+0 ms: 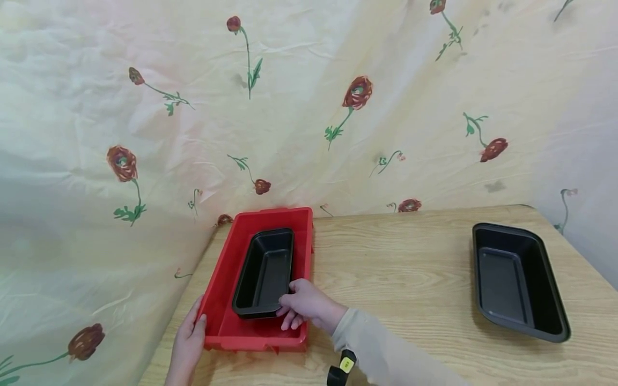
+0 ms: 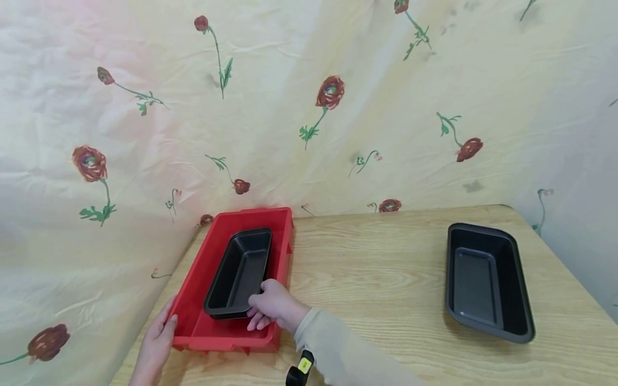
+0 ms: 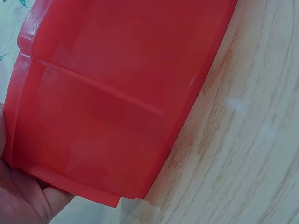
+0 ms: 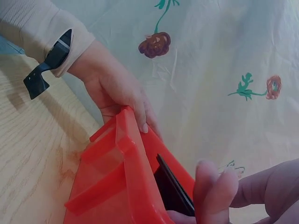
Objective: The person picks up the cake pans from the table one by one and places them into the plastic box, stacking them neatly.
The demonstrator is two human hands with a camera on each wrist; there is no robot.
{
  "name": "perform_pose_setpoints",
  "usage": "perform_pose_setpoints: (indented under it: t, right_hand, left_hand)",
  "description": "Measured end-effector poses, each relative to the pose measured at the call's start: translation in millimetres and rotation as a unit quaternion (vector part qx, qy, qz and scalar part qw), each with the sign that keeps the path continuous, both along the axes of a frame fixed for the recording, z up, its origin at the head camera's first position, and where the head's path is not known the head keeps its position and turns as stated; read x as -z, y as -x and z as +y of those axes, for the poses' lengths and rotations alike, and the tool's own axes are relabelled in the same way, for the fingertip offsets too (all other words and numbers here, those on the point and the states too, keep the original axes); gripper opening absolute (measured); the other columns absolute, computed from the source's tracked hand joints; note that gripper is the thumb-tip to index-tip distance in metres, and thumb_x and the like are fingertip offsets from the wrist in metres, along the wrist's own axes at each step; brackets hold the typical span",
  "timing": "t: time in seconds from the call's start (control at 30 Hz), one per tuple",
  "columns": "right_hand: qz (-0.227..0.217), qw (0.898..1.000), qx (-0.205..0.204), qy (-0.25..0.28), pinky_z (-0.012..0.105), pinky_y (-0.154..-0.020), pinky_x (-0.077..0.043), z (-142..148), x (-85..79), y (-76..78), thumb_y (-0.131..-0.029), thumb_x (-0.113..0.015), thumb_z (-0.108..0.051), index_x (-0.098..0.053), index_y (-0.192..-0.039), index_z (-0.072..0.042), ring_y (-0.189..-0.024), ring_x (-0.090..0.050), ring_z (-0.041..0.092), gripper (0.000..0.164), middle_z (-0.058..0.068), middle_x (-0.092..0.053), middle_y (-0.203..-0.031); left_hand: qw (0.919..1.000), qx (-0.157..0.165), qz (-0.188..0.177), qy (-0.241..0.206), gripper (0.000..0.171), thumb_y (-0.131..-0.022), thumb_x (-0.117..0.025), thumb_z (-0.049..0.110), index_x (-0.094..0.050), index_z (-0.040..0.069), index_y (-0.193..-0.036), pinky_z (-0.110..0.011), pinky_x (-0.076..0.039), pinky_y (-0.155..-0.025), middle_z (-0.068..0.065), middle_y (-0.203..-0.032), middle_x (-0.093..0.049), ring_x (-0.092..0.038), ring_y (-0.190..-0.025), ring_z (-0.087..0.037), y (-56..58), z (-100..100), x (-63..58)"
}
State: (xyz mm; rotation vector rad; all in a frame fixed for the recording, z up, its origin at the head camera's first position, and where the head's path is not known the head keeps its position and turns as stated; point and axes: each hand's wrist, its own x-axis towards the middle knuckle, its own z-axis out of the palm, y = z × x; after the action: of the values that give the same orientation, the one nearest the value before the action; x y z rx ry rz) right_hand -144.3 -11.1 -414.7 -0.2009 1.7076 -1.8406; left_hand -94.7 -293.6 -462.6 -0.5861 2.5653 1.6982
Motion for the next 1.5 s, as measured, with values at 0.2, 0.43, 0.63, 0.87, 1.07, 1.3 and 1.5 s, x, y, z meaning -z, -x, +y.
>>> perform_pose_setpoints:
  t: [0.2, 0.43, 0.63, 0.87, 1.07, 1.3, 1.5]
  right_hand:
    - [-0.011, 1.0, -0.006, -0.01, 0.016, -0.046, -0.051, 1, -2.7, -2.1, -0.102, -0.055, -0.002, -0.051, -0.122, 0.008, -0.055, -0.068, 0.014, 0.023, 0.019, -0.069, -0.091]
    - [-0.014, 1.0, -0.002, -0.026, 0.018, -0.049, -0.053, 5, -5.2, -3.8, -0.102, -0.057, -0.006, -0.027, -0.151, 0.018, -0.063, -0.073, 0.02, 0.063, 0.022, -0.07, -0.101]
    - [-0.017, 0.999, -0.007, -0.028, 0.019, -0.049, -0.053, 8, -8.1, -5.1, -0.101, -0.06, -0.009, -0.045, -0.141, 0.013, -0.063, -0.073, 0.019, 0.048, 0.02, -0.069, -0.099]
    - [-0.013, 0.999, -0.001, -0.048, 0.019, -0.049, -0.053, 11, -8.8, -9.4, -0.101, -0.064, -0.011, -0.039, -0.15, 0.013, -0.066, -0.074, 0.023, 0.06, 0.015, -0.069, -0.099]
    - [0.027, 0.998, 0.002, -0.058, 0.022, -0.048, -0.054, 16, -9.0, -17.6, -0.101, -0.061, -0.008, -0.035, -0.15, 0.018, -0.065, -0.073, 0.025, 0.061, 0.015, -0.071, -0.104]
    - [0.075, 0.997, 0.01, -0.033, 0.027, -0.049, -0.057, 25, -10.6, -29.6, -0.102, -0.058, -0.004, -0.033, -0.149, 0.021, -0.062, -0.071, 0.023, 0.059, 0.018, -0.072, -0.114]
    - [0.1, 0.995, 0.005, -0.015, 0.028, -0.052, -0.058, 35, -14.4, -37.0, -0.102, -0.056, -0.003, -0.036, -0.15, 0.019, -0.067, -0.072, 0.024, 0.056, 0.014, -0.073, -0.113]
  left_hand:
    - [1.0, -0.002, -0.003, -0.004, 0.058, -0.113, -0.035, 0.013, -0.016, 0.012, -0.167, -0.06, -0.043, -0.108, -0.026, -0.167, -0.02, -0.03, -0.145, -0.05, 0.1, 0, 1.0]
    - [0.9999, 0.003, -0.002, -0.012, 0.058, -0.113, -0.035, 0.012, -0.016, 0.014, -0.167, -0.061, -0.043, -0.108, -0.025, -0.167, -0.021, -0.032, -0.144, -0.05, -0.1, 1, -0.3]
    - [0.9999, 0.007, -0.002, -0.013, 0.058, -0.113, -0.035, 0.013, -0.015, 0.014, -0.167, -0.062, -0.042, -0.109, -0.025, -0.167, -0.019, -0.03, -0.146, -0.049, 0.5, 0, -3.1]
    - [0.9999, 0.011, 0.002, -0.006, 0.058, -0.112, -0.036, 0.012, -0.016, 0.014, -0.167, -0.061, -0.043, -0.108, -0.026, -0.167, -0.021, -0.032, -0.144, -0.049, 0.7, 0, -4.3]
    - [0.9999, 0.005, -0.009, -0.007, 0.059, -0.112, -0.036, 0.012, -0.014, 0.015, -0.167, -0.059, -0.044, -0.106, -0.024, -0.167, -0.02, -0.031, -0.145, -0.049, 1.8, 1, -3.2]
    - [0.9999, 0.005, -0.007, -0.011, 0.058, -0.113, -0.034, 0.012, -0.013, 0.015, -0.167, -0.059, -0.042, -0.109, -0.024, -0.168, -0.018, -0.028, -0.147, -0.049, 2.6, 1, -3.4]
    - [0.9999, 0.004, -0.011, -0.009, 0.059, -0.112, -0.035, 0.011, -0.013, 0.015, -0.167, -0.06, -0.041, -0.11, -0.023, -0.169, -0.017, -0.027, -0.148, -0.048, 0.8, -1, -3.4]
